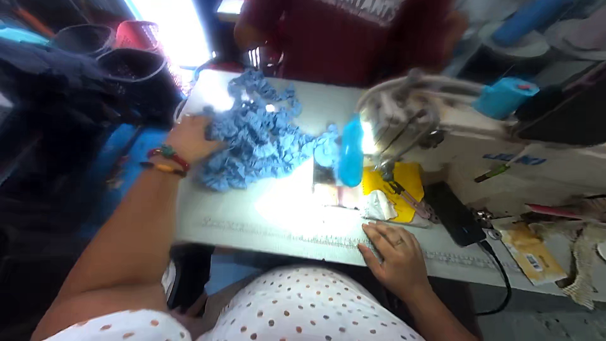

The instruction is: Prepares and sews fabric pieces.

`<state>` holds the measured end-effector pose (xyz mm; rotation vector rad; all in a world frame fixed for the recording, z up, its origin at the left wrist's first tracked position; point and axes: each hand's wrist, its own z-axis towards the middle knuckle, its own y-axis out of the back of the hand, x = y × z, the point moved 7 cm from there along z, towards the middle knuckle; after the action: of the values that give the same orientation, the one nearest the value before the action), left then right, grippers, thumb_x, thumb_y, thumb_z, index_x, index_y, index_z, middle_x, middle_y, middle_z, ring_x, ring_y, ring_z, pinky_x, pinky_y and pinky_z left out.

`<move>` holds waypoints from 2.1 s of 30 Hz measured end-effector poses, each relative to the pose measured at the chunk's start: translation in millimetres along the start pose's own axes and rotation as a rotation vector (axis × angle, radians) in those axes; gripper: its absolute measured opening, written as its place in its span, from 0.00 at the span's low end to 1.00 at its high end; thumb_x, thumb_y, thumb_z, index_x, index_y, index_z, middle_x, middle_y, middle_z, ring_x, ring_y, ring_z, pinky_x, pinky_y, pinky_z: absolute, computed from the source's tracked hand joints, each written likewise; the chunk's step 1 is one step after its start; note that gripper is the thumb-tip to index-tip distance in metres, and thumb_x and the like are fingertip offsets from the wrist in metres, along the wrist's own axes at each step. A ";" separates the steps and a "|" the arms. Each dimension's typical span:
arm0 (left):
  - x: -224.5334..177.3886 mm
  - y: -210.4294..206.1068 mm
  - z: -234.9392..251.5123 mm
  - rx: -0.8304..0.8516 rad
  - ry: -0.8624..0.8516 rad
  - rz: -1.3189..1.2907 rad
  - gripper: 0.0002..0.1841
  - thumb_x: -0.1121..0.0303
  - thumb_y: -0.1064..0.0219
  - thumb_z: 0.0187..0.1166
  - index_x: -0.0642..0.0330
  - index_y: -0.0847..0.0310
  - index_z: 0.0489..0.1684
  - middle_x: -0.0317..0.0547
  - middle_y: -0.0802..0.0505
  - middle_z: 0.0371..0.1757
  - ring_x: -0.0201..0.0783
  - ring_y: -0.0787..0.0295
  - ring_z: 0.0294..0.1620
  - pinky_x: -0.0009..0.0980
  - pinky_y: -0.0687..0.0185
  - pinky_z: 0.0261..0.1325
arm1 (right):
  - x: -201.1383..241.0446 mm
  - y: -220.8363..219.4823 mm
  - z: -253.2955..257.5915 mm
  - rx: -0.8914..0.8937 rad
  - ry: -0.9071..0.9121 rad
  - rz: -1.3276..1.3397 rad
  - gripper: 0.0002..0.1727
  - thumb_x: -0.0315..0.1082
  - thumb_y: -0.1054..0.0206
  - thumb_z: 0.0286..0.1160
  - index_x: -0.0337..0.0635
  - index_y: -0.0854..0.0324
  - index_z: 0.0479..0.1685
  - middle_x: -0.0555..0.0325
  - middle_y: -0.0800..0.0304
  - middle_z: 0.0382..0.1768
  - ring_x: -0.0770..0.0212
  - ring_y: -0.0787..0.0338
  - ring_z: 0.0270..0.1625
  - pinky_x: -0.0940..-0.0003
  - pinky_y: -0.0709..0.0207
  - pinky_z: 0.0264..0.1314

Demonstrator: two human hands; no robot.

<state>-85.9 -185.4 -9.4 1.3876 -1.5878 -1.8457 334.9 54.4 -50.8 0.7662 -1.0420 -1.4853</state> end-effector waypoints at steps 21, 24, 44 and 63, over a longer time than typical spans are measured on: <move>102.4 -214.4 -248.6 0.183 0.023 -0.424 0.16 0.67 0.19 0.69 0.69 0.12 0.48 0.68 0.16 0.69 0.66 0.25 0.76 0.63 0.35 0.80 | -0.7 3.4 -0.2 0.086 0.014 0.021 0.31 0.55 0.49 0.87 0.38 0.14 0.66 0.35 0.12 0.66 0.29 0.17 0.69 0.32 0.29 0.69; 97.2 -211.8 -236.9 0.236 -0.053 -0.419 0.14 0.67 0.22 0.73 0.70 0.13 0.48 0.64 0.11 0.59 0.59 0.18 0.68 0.58 0.28 0.74 | -0.6 5.7 1.4 0.078 0.015 0.041 0.30 0.53 0.48 0.86 0.38 0.13 0.64 0.36 0.12 0.65 0.30 0.17 0.69 0.33 0.28 0.69; -98.0 -95.4 -257.7 0.487 -0.571 -0.625 0.16 0.50 0.31 0.80 0.52 0.15 0.50 0.25 0.12 0.33 0.11 0.20 0.32 0.12 0.23 0.37 | 129.2 13.7 20.7 0.396 0.190 1.218 0.12 0.31 0.37 0.84 0.30 0.15 0.51 0.53 0.08 0.39 0.73 0.12 0.42 0.77 0.16 0.50; -158.0 -75.8 -218.9 0.416 -0.560 -0.433 0.07 0.63 0.27 0.78 0.56 0.10 0.39 0.36 0.09 0.31 0.28 0.15 0.31 0.28 0.19 0.37 | 125.3 4.5 23.3 0.220 -0.028 1.261 0.39 0.40 0.12 0.53 0.46 0.33 0.63 0.62 0.16 0.52 0.73 0.13 0.52 0.72 0.13 0.55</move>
<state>192.5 -163.1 15.4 1.5689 -2.1772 -2.4161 293.6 -64.0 -27.3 0.1066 -1.3338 -0.2975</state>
